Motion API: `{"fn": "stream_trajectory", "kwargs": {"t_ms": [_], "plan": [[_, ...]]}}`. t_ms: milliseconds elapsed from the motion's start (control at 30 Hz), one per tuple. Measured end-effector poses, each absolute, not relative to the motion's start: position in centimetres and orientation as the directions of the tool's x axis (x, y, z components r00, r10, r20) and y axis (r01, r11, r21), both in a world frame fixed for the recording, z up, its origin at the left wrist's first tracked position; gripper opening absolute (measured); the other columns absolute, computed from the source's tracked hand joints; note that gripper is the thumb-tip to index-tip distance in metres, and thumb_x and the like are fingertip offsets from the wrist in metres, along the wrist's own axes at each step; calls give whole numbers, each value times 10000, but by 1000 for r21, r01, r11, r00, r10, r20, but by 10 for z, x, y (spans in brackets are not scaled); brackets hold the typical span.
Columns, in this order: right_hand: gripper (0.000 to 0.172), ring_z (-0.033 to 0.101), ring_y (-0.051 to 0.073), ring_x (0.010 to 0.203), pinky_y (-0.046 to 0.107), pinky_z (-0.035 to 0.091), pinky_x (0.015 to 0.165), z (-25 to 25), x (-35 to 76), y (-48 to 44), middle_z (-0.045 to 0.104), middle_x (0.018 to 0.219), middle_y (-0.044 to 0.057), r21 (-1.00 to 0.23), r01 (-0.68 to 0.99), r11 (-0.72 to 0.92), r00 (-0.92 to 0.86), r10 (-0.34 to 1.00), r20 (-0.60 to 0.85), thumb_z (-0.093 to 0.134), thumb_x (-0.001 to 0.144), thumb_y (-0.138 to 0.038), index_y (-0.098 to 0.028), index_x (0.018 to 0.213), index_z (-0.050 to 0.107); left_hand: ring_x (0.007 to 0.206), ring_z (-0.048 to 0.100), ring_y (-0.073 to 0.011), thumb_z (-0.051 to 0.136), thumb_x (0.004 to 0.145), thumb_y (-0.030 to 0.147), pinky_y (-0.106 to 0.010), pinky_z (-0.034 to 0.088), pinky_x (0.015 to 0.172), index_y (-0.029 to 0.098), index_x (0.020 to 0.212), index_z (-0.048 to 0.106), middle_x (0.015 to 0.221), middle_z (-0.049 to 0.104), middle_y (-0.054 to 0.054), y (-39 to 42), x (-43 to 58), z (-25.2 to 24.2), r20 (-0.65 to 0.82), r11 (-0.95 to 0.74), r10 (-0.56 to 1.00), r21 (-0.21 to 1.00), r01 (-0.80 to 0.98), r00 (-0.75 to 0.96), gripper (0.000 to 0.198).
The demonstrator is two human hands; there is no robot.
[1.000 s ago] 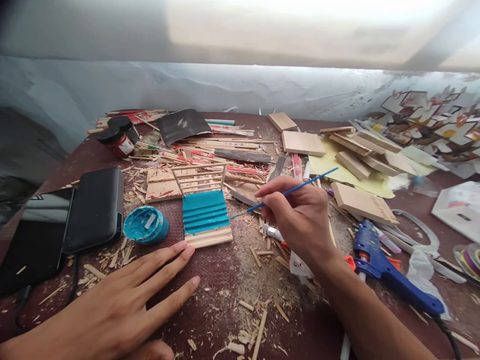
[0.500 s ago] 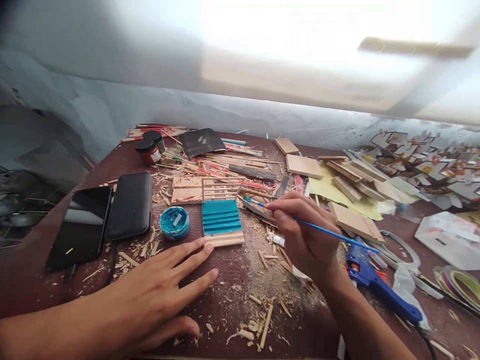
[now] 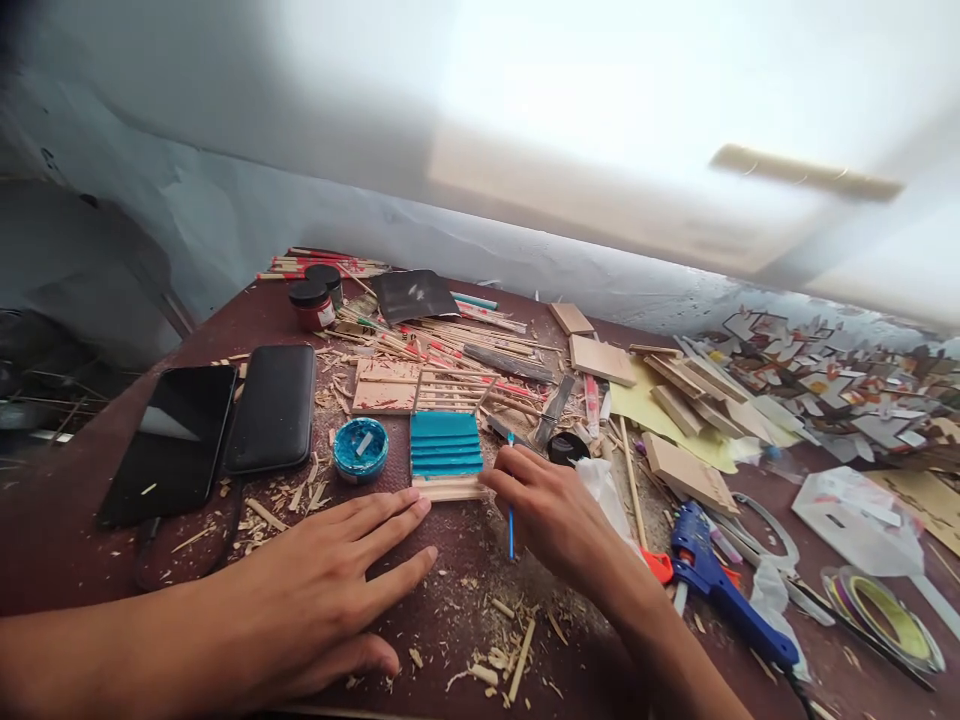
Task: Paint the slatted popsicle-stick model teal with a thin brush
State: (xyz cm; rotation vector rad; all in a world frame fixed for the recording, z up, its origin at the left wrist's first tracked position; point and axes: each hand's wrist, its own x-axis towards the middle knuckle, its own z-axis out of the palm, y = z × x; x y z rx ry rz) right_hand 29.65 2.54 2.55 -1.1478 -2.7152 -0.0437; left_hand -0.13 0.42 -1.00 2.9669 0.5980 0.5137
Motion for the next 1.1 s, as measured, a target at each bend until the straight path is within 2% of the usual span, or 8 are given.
{"fn": "stream_trajectory", "kwargs": {"t_ms": [167,367,433,533,600,667,867,1100], "plan": [[296,607,192,716,304,467,602,22,295,28,644,850,76,35,768,640,-631,745,215,463,1012,-12,-158,902,696,1457,579,-383,546,1049,666,-459,534,1152,131,1436,624,1577,528,-294,4,-2,-15,305,-922,386,144,359,871,665],[259,597,178,743,301,499,629,19,298,30,635,880,56,-54,713,699,-659,695,288,516,1006,-18,-184,1019,714,1495,529,-402,485,1069,672,-483,511,1182,130,1472,576,1602,491,-306,2,-3,-20,269,-920,389,166,356,881,681],[294,616,169,790,304,522,654,19,299,28,628,978,62,-160,713,683,-598,711,371,520,1009,-23,-211,1095,728,1503,518,-402,465,1079,662,-486,502,1193,129,1483,565,1607,490,-298,3,-3,-18,257,-920,387,172,352,886,676],[385,640,156,869,314,564,680,26,295,22,548,1200,76,-516,620,591,-324,792,517,477,1061,-99,-301,1242,750,1512,505,-406,454,1083,659,-495,482,1211,117,1492,554,1613,485,-296,5,-4,-15,232,-920,382,184,345,895,687],[414,641,152,845,304,559,604,36,288,19,487,1191,64,-733,414,540,-165,836,523,428,1096,-177,-339,1253,775,1512,509,-398,467,1080,656,-489,475,1217,119,1494,556,1607,497,-290,6,-5,-11,228,-918,386,193,348,894,684],[416,647,156,811,291,531,534,48,278,18,488,1080,52,-806,260,532,-140,846,514,411,1110,-222,-319,1226,799,1500,527,-393,495,1073,651,-486,479,1211,128,1489,568,1591,522,-278,7,-5,-7,231,-913,397,199,356,888,672],[278,617,125,627,299,469,556,81,244,24,635,778,-11,-665,426,614,-336,789,514,527,1103,-203,-294,1245,748,1476,556,-390,569,1038,669,-469,494,1186,115,1469,586,1572,546,-274,9,-4,1,190,-912,396,200,359,899,702],[138,633,126,671,292,498,622,92,205,53,685,790,-20,-580,455,676,-472,735,487,635,1036,-153,-253,942,654,1417,614,-386,551,1004,750,-448,518,1141,144,1465,581,1520,601,-259,10,-1,-12,299,-917,399,123,380,867,761]]}}
